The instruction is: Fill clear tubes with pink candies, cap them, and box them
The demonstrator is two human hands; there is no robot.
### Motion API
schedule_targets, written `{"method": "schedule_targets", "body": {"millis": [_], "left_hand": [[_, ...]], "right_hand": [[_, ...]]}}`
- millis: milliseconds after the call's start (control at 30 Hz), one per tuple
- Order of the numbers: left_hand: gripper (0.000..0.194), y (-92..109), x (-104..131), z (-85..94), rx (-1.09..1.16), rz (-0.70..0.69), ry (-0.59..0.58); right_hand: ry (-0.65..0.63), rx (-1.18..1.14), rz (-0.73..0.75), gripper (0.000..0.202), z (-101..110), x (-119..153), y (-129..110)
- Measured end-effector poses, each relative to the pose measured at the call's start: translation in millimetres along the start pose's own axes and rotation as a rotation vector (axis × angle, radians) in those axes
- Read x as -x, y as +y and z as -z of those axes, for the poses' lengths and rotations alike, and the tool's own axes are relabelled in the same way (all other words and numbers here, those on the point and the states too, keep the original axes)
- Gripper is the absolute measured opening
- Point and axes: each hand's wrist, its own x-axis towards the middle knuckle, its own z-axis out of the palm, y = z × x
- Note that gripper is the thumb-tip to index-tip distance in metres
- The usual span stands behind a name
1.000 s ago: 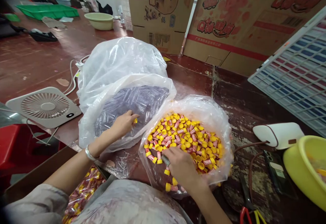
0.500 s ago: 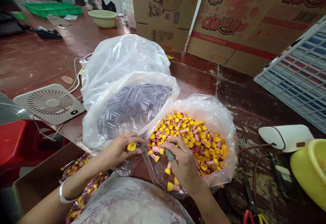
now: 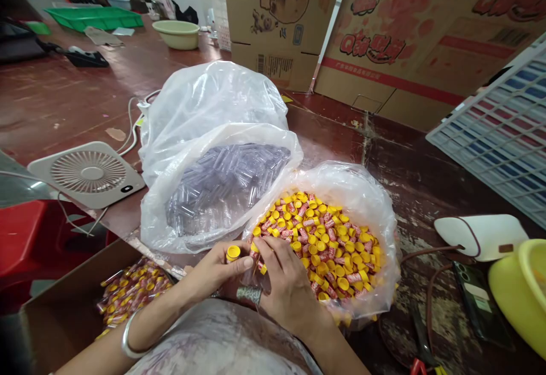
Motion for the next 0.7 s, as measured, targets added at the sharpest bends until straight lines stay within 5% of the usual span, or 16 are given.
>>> {"method": "schedule_targets", "body": {"millis": [167, 300, 367, 533, 700], "left_hand": [[0.042, -8, -4, -3.8, 0.094, 0.057, -0.016], [0.034, -7, -8, 4.3, -0.011, 0.113, -0.063], [0.023, 1, -13, 17.1, -0.285, 0.079, 0.021], [0.020, 26, -39, 72.5, -1.387, 0.096, 0.598], [0.028, 19, -65, 98.8, -1.550, 0.184, 0.582]], "right_hand": [[0.095, 0.079, 0.034, 0.050, -16, 0, -3], [0.000, 0.039, 0.005, 0.051, -19, -2, -5], [-0.065, 0.041, -0.007, 0.061, -15, -3, -1], [-0.149, 0.210, -0.155, 0.059, -6, 14, 29], [-0.397, 0.325, -0.218, 0.053, -19, 29, 29]]}}
